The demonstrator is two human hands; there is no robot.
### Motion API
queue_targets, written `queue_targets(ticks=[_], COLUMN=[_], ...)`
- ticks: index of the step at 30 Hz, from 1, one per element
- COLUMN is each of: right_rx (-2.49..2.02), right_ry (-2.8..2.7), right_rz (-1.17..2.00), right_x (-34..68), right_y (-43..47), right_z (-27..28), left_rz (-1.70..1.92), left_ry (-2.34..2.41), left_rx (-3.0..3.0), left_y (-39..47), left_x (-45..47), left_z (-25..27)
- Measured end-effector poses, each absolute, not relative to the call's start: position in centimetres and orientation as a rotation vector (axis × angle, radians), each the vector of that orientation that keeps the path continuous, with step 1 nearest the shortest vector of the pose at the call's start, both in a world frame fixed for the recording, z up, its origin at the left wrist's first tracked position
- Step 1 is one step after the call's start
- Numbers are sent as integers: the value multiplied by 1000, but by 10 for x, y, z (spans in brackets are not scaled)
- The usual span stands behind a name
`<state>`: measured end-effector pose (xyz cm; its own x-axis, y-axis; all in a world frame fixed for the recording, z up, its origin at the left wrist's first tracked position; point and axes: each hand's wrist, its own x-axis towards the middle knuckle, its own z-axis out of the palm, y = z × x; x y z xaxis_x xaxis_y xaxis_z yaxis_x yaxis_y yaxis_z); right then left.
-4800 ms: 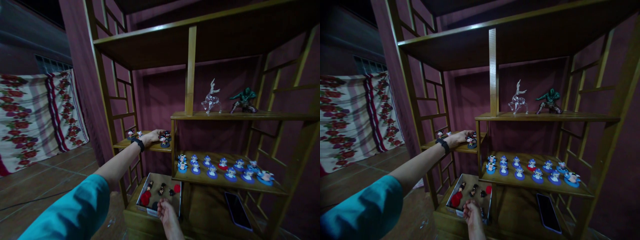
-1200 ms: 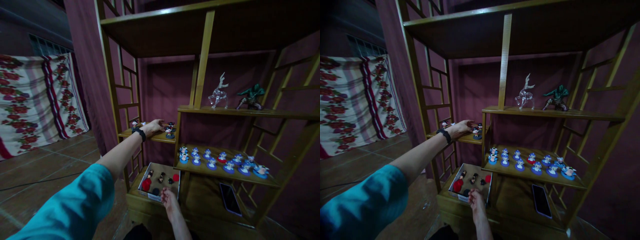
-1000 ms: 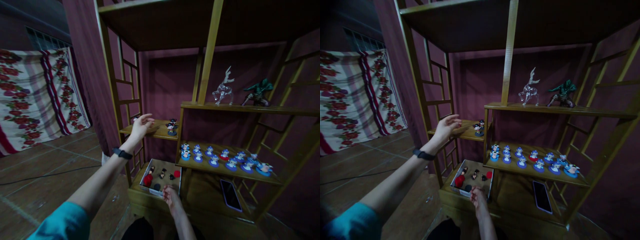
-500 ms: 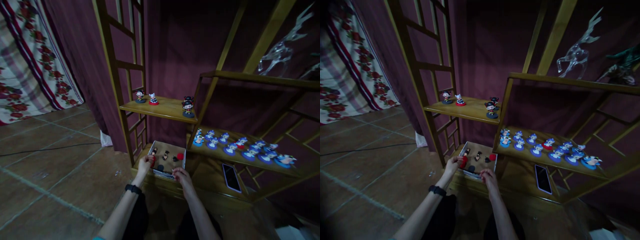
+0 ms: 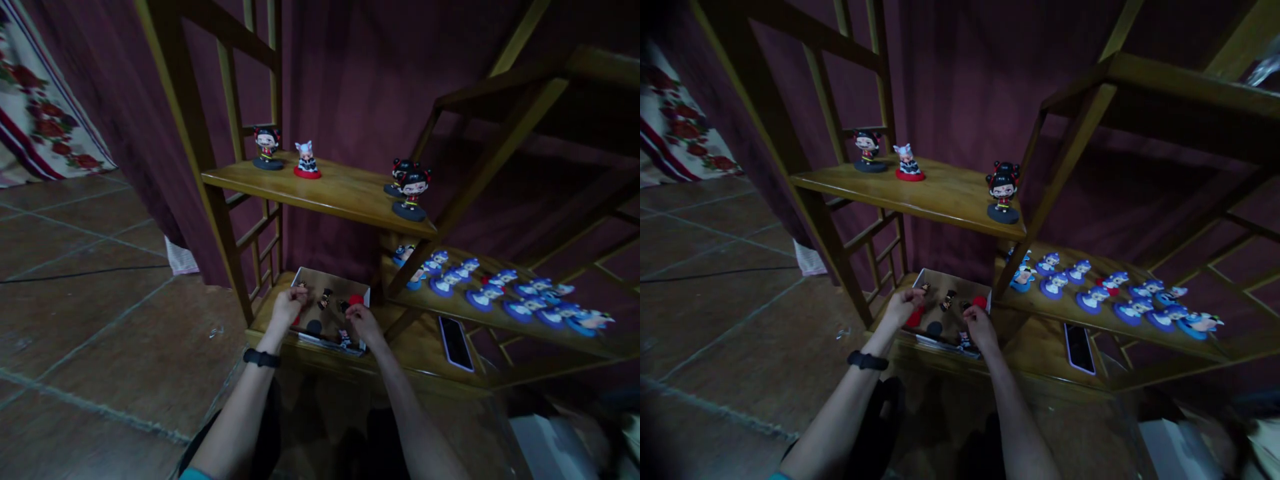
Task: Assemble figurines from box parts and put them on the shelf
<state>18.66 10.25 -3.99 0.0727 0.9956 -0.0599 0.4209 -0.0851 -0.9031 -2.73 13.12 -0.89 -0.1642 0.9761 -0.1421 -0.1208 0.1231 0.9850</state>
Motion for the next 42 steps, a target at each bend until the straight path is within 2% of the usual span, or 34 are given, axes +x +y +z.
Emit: queue_targets(ticks=[4,9,15,25,35,42], right_rx=[-1770,-1912,-1809,-1538,-1390,-1486], right_ry=[-1561,-1449,-1469,-1932,-2145,-2301], right_rz=[797,666,691,511,610,704], right_x=[184,194,186,132,75,65], right_y=[123,140,149,154,175,164], right_z=[-56,-66,-78,-82,-76,-78], left_rz=[1338,1439,1369,1441,1475,1450], left_ry=[1203,1075,929,870,873,879], left_rx=[775,458,196,79,51,33], left_y=[133,137,144,143,144,147], left_x=[-38,-57,-71,-72,-77,-80], left_z=[1,12,13,23,28,28])
